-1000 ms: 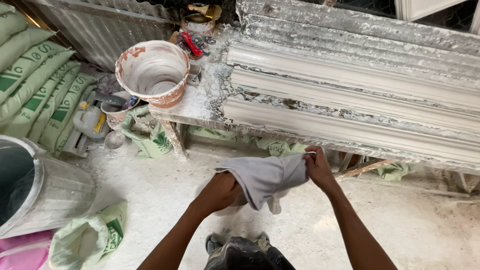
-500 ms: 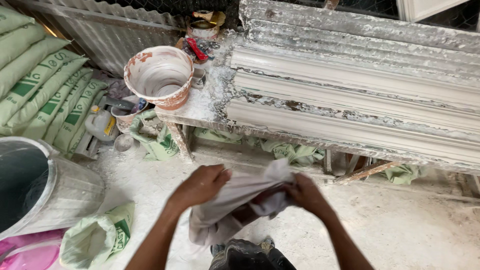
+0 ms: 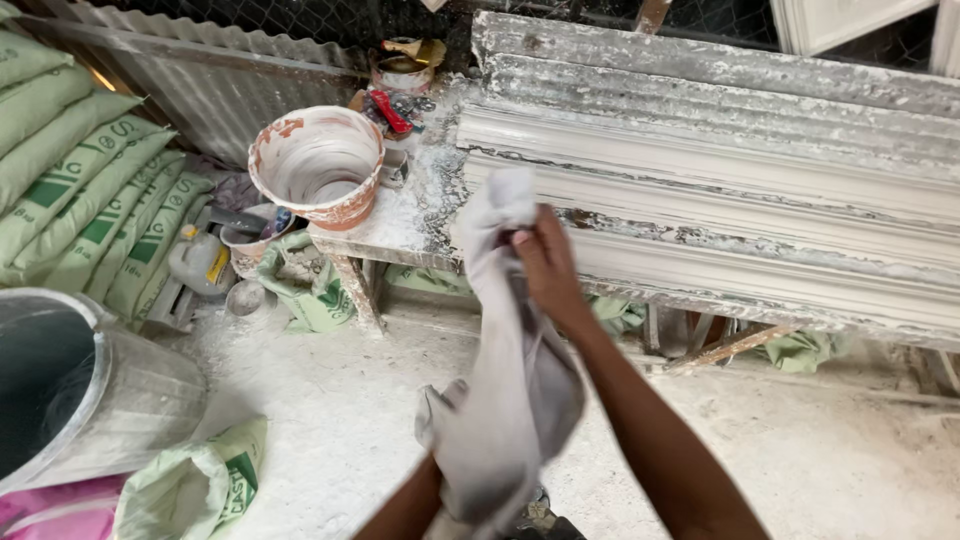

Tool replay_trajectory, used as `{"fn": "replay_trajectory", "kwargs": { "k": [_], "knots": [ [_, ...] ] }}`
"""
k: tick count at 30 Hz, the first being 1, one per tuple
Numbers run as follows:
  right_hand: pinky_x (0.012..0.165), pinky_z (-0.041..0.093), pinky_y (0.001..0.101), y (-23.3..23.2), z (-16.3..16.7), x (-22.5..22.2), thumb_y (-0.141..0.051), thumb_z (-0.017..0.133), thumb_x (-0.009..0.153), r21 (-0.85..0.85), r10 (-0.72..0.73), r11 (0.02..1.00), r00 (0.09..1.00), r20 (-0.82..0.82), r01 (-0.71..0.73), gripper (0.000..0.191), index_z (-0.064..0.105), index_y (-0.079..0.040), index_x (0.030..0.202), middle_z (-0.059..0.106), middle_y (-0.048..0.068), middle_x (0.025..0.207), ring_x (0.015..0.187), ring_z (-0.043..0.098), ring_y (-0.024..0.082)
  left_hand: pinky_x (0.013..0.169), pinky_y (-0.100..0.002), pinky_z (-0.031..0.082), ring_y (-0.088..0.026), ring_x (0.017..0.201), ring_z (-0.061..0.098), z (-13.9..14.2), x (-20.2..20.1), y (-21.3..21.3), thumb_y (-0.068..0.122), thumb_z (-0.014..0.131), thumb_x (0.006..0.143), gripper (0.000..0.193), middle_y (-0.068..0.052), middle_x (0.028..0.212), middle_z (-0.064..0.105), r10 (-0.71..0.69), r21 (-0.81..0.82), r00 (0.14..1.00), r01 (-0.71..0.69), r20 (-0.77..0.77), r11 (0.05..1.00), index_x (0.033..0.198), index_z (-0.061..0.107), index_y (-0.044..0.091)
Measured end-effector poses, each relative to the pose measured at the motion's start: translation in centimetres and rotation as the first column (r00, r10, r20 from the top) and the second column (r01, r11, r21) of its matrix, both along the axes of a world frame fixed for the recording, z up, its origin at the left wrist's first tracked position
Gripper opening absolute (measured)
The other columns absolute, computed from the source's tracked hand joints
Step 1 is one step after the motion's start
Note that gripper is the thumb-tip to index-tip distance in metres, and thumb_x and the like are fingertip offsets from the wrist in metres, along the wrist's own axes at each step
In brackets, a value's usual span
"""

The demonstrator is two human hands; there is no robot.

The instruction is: The person cleans white decorative plaster molding pieces in a workshop. They use a red scraper to remove dried plaster residue from the surface, wipe with a cloth, then use a small scraping tool by hand to clean plaster out of the grooved flutes of the moldings, working along each piece.

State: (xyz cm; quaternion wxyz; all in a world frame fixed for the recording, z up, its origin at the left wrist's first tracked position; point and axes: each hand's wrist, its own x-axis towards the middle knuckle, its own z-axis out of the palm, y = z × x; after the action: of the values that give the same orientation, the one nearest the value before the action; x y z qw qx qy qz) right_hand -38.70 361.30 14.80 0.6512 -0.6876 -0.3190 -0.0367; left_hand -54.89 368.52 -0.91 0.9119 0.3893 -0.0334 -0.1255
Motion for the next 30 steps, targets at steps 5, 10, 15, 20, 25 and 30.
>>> {"fn": "replay_trajectory", "kwargs": {
  "k": [5, 10, 15, 20, 25, 30],
  "knots": [
    [0.068, 0.058, 0.0317, 4.3, -5.4, -0.2, -0.026, 0.054, 0.105, -0.035, -0.137, 0.989, 0.979, 0.15, 0.144, 0.035, 0.048, -0.004, 0.131, 0.06, 0.011, 0.115, 0.085, 0.067, 0.017, 0.077, -0.037, 0.047, -0.023, 0.084, 0.055, 0.0, -1.4, -7.5, 0.035, 0.05, 0.106, 0.036, -0.012, 0.095, 0.062, 0.059, 0.246, 0.993, -0.082, 0.097, 0.966, 0.121, 0.065, 0.005],
    [0.064, 0.058, 0.0305, 3.9, -9.1, 1.1, -0.022, 0.058, 0.104, -0.156, -0.199, 0.962, 0.966, 0.167, 0.225, 0.024, 0.061, -0.005, 0.122, 0.072, 0.009, 0.099, 0.074, 0.071, 0.017, 0.082, -0.038, 0.046, -0.025, 0.09, 0.054, 1.9, 0.2, -7.3, 0.035, 0.051, 0.106, 0.038, -0.013, 0.101, 0.061, 0.202, 0.331, 0.968, -0.242, 0.149, 0.912, 0.124, 0.064, 0.004],
    [0.069, 0.056, 0.0402, 0.0, -10.8, 2.4, -0.021, 0.053, 0.104, 0.373, -0.035, 0.844, 0.733, -0.68, 0.386, 0.028, 0.059, 0.0, 0.123, 0.068, 0.014, 0.098, 0.076, 0.07, 0.028, 0.086, -0.038, 0.045, -0.026, 0.097, 0.054, 4.8, 4.9, -3.8, 0.034, 0.052, 0.106, 0.039, -0.015, 0.107, 0.061, 0.408, 0.032, 0.909, -0.411, 0.082, 0.911, 0.127, 0.063, 0.003],
    [0.115, 0.044, 0.0375, -2.8, -15.1, -5.8, -0.05, 0.035, 0.109, 0.439, 0.229, 0.888, 0.698, -0.679, 0.135, 0.063, 0.045, -0.002, 0.149, 0.057, 0.013, 0.146, 0.138, 0.051, 0.028, 0.091, -0.039, 0.044, -0.027, 0.104, 0.054, 6.2, 7.6, -0.2, 0.034, 0.052, 0.106, 0.041, -0.016, 0.114, 0.061, 0.47, -0.12, 0.882, -0.464, 0.029, 0.878, 0.13, 0.062, 0.002],
    [0.115, 0.043, 0.0464, -4.0, -17.0, -9.5, -0.063, 0.027, 0.1, 0.171, 0.19, 0.982, 0.465, -0.865, -0.083, 0.081, 0.021, -0.012, 0.162, 0.042, 0.016, 0.158, 0.142, 0.046, 0.032, 0.096, -0.04, 0.042, -0.029, 0.11, 0.053, 5.4, 6.9, -0.9, 0.033, 0.053, 0.106, 0.043, -0.017, 0.12, 0.06, 0.483, -0.104, 0.875, -0.484, -0.036, 0.869, 0.132, 0.061, 0.0],
    [0.116, 0.031, 0.0495, -6.0, -15.1, -11.2, -0.051, 0.055, 0.097, -0.274, 0.113, 0.881, 0.734, -0.67, -0.386, 0.089, 0.008, -0.018, 0.164, 0.021, 0.014, 0.168, 0.15, 0.027, 0.032, 0.101, -0.04, 0.041, -0.03, 0.117, 0.053, 4.6, 5.6, -0.1, 0.033, 0.054, 0.106, 0.045, -0.018, 0.127, 0.06, 0.522, -0.081, 0.852, -0.524, -0.038, 0.848, 0.135, 0.06, -0.001]
  ]
}}
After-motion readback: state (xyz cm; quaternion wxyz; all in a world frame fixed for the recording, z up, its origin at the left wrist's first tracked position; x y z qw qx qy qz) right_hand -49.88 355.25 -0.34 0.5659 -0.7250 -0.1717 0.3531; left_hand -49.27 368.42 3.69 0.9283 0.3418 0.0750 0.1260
